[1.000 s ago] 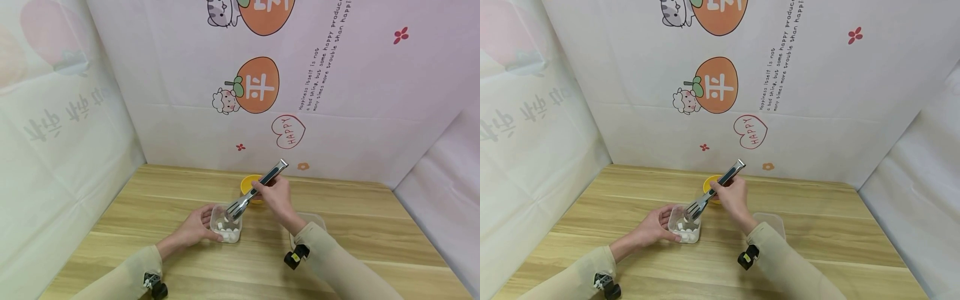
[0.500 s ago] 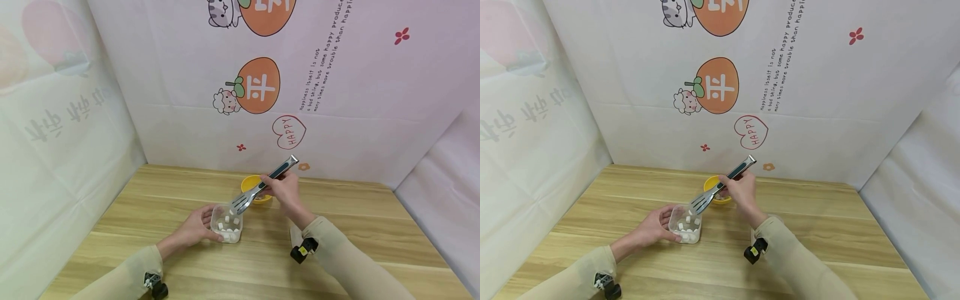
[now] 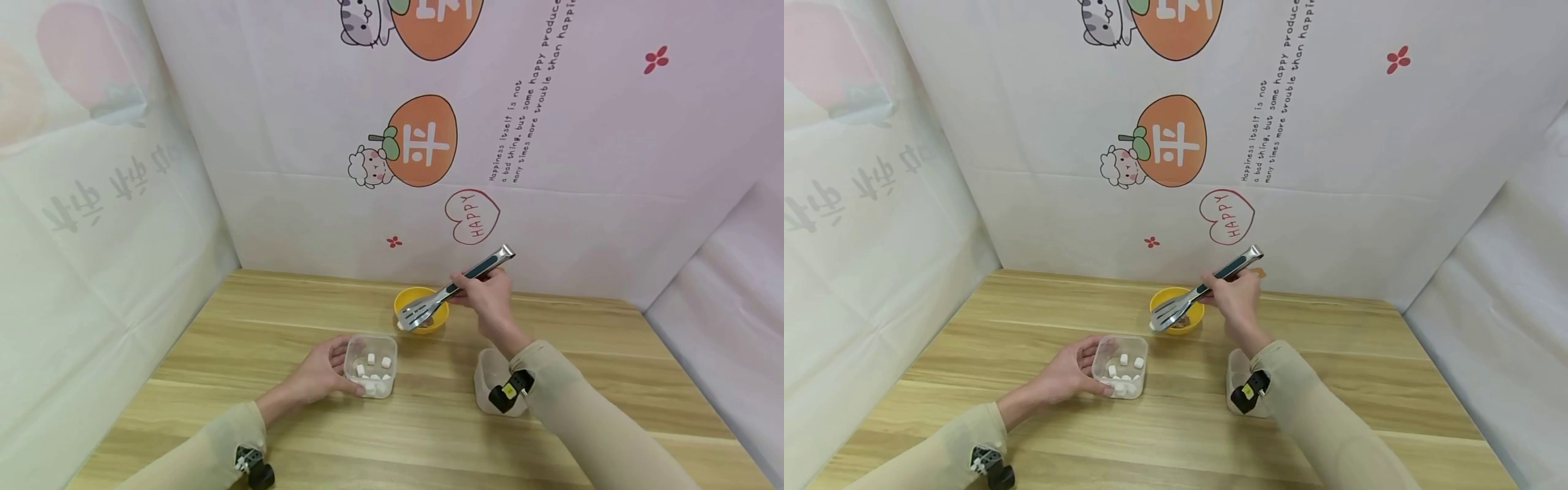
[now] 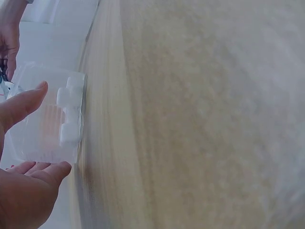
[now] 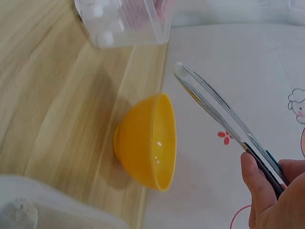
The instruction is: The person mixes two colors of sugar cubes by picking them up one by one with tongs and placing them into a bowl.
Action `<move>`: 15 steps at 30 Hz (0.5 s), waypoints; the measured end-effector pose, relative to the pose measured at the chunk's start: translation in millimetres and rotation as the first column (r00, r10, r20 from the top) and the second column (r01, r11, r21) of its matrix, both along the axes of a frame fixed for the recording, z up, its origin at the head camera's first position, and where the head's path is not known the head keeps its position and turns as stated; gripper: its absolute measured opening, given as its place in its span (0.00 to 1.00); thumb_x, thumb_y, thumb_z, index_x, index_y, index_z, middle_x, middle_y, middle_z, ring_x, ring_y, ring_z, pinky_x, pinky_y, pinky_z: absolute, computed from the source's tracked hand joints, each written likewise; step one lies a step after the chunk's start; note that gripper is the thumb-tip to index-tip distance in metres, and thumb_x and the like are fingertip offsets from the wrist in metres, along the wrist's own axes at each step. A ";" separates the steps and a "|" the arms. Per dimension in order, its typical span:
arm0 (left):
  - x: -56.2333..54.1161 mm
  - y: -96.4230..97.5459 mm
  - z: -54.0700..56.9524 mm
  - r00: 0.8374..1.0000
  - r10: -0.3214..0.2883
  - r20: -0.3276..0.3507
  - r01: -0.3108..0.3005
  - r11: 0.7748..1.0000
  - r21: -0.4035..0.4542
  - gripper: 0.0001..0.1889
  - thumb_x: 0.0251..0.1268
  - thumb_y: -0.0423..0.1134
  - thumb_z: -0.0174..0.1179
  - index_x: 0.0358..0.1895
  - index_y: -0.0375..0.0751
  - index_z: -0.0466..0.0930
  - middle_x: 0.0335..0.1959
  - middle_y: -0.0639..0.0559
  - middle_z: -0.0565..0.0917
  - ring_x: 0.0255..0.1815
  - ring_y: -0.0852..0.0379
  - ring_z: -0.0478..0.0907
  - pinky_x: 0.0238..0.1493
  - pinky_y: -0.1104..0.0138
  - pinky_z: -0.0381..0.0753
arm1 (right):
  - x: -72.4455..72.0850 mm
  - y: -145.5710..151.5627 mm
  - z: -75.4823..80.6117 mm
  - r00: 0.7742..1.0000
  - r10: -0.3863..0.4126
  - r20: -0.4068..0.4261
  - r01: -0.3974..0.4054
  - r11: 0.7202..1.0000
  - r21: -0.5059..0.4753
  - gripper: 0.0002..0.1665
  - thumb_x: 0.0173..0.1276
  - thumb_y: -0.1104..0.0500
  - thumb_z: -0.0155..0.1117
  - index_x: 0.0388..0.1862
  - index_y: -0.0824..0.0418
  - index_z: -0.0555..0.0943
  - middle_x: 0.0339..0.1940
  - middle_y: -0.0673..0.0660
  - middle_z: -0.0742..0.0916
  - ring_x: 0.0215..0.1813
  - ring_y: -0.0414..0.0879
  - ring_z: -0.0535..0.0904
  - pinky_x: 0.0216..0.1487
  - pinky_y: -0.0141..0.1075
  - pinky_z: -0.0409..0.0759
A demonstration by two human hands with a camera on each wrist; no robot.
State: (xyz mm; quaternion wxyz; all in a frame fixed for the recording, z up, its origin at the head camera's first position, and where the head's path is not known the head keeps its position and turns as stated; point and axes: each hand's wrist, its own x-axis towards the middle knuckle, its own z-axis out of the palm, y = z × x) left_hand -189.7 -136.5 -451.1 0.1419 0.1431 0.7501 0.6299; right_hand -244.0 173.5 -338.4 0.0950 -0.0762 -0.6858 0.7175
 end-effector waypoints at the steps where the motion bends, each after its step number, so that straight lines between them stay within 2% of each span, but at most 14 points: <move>1: -0.2 0.0 0.0 1.000 -0.001 -0.001 0.001 1.000 0.000 0.53 0.44 0.25 0.83 0.77 0.26 0.63 0.74 0.31 0.72 0.74 0.33 0.70 0.72 0.58 0.76 | -2.0 1.9 -0.3 1.000 -0.012 0.006 0.012 1.000 0.003 0.13 0.69 0.70 0.71 0.47 0.75 0.78 0.34 0.61 0.87 0.29 0.47 0.89 0.37 0.40 0.93; 8: -0.1 -0.6 -0.3 1.000 -0.003 0.001 0.003 1.000 -0.001 0.53 0.43 0.25 0.83 0.77 0.26 0.63 0.74 0.30 0.71 0.74 0.33 0.69 0.72 0.58 0.76 | -14.7 13.5 -4.2 0.996 -0.081 0.024 0.080 0.997 0.020 0.12 0.70 0.70 0.72 0.47 0.73 0.79 0.36 0.60 0.86 0.29 0.47 0.89 0.39 0.40 0.93; 15: 0.2 0.2 0.4 1.000 0.000 0.002 0.000 1.000 0.002 0.54 0.42 0.24 0.83 0.77 0.25 0.62 0.75 0.30 0.70 0.75 0.32 0.69 0.73 0.56 0.75 | -19.4 20.7 -5.7 0.993 -0.111 0.026 0.110 0.993 0.051 0.13 0.69 0.68 0.72 0.47 0.73 0.79 0.36 0.61 0.86 0.31 0.47 0.90 0.39 0.40 0.92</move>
